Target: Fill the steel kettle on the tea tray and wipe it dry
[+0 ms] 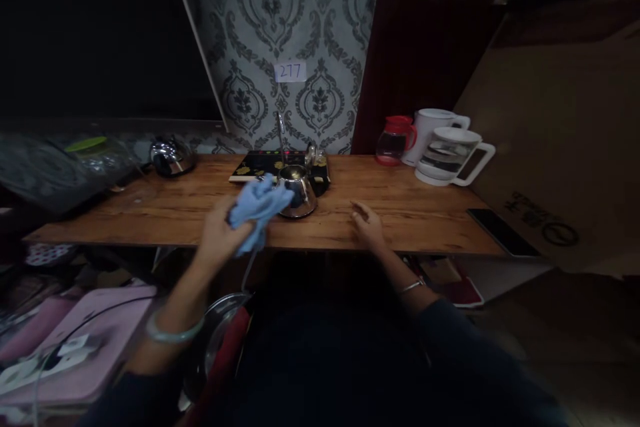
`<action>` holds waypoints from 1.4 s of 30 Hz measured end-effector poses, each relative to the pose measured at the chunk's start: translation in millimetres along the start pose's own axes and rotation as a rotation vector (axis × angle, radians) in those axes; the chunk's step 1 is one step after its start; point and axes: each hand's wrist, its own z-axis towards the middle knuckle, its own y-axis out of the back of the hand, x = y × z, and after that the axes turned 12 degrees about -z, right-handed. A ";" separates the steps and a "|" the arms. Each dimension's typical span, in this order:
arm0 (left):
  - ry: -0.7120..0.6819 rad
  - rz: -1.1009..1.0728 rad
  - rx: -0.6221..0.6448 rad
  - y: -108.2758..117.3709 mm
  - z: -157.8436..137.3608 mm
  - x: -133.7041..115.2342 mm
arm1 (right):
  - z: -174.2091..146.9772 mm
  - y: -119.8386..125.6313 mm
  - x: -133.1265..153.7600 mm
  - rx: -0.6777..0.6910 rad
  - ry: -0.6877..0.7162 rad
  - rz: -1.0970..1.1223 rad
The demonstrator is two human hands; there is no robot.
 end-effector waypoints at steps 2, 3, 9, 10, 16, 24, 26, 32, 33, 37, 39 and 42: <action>-0.151 0.052 0.162 -42.1 -16.0 -19.3 | -0.7 10.0 -2.4 -0.037 -0.011 0.035; -0.214 0.081 0.248 -64.1 -25.3 -26.1 | -1.7 14.6 -3.2 -0.051 -0.018 0.049; -0.295 0.248 0.415 -152.0 -63.2 -38.0 | -15.9 31.1 -7.4 -0.067 -0.074 0.097; -0.310 0.245 0.435 -157.2 -63.3 -39.9 | -18.4 32.9 -7.9 -0.071 -0.082 0.108; -0.409 0.186 0.548 -180.9 -52.5 -70.0 | -25.9 50.0 -6.9 -0.151 -0.135 0.171; -0.429 -0.204 0.626 -241.0 -46.8 -117.1 | -30.3 80.1 19.8 -0.208 -0.009 -0.102; -0.352 -0.375 0.618 -253.6 -38.7 -120.7 | -33.7 84.2 30.6 -0.158 0.095 -0.246; 0.275 -1.281 0.579 -254.6 -4.7 -97.7 | -50.0 71.3 45.4 0.054 0.129 -0.688; 0.402 -1.429 0.578 -251.3 0.0 -91.7 | -52.1 66.0 45.3 0.098 0.090 -0.726; 0.696 -1.641 0.512 -238.2 9.7 -77.1 | -51.5 51.0 45.2 0.227 -0.012 -0.830; 0.720 -1.616 0.474 -231.0 8.5 -76.7 | -46.1 51.1 44.7 0.266 -0.012 -0.841; 0.685 -1.549 0.465 -217.0 2.9 -78.0 | -34.3 59.8 37.9 0.297 0.016 -0.857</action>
